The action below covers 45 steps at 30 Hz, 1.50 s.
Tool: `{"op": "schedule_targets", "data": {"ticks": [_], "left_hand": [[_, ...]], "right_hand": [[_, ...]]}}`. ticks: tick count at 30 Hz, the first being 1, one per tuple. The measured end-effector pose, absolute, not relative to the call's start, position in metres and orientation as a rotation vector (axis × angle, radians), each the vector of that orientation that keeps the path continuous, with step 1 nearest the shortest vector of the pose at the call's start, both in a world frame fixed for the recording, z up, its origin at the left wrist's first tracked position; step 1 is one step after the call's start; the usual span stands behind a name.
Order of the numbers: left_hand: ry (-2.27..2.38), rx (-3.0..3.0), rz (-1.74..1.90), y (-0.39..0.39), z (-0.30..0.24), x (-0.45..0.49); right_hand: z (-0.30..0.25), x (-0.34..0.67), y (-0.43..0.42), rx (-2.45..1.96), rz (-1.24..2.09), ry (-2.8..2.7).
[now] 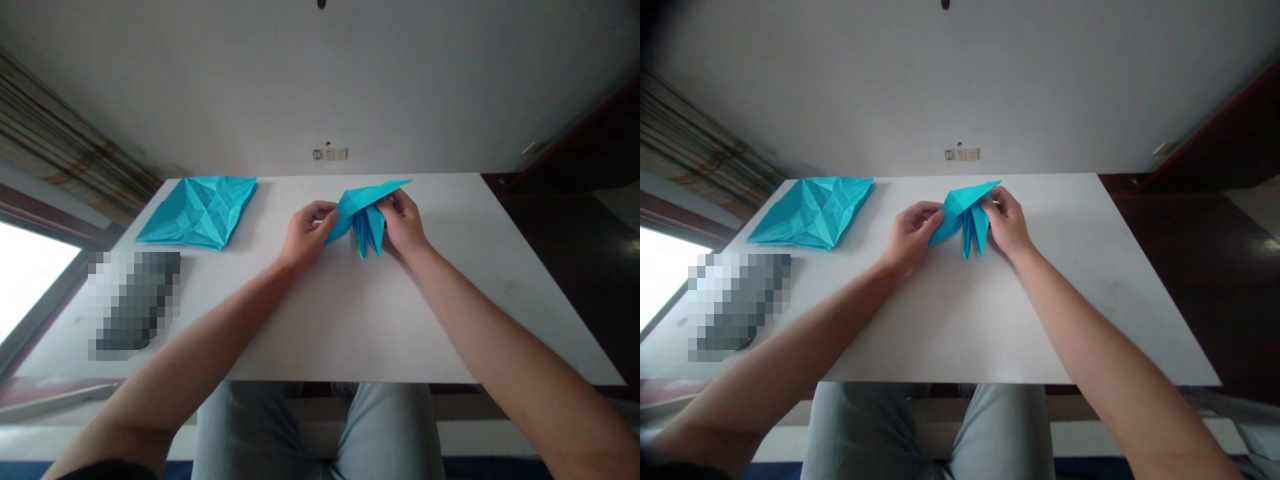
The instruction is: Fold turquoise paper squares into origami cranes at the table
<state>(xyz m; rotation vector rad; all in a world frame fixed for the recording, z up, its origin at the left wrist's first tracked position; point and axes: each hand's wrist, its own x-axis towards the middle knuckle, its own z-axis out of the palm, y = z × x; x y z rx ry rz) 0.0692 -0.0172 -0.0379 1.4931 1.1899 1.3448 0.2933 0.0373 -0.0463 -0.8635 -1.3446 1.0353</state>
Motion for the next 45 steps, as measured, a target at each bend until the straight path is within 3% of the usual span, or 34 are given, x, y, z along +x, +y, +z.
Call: {"op": "schedule_targets", "data": {"ticks": [11,26,45], "left_hand": [[1.367,1.709,1.458,-0.011,-0.036,0.058],[1.531,2.017,1.316,-0.021,-0.026,0.060],[1.684,1.708,1.491,-0.003,-0.030,0.046]], "right_hand": [[-0.042,0.297,0.038,-0.845,1.134,-1.291],[-0.034,0.295,0.025,-0.802,1.332,-1.495],[-0.057,0.300,0.019,-0.827,1.036,-1.760]]}}
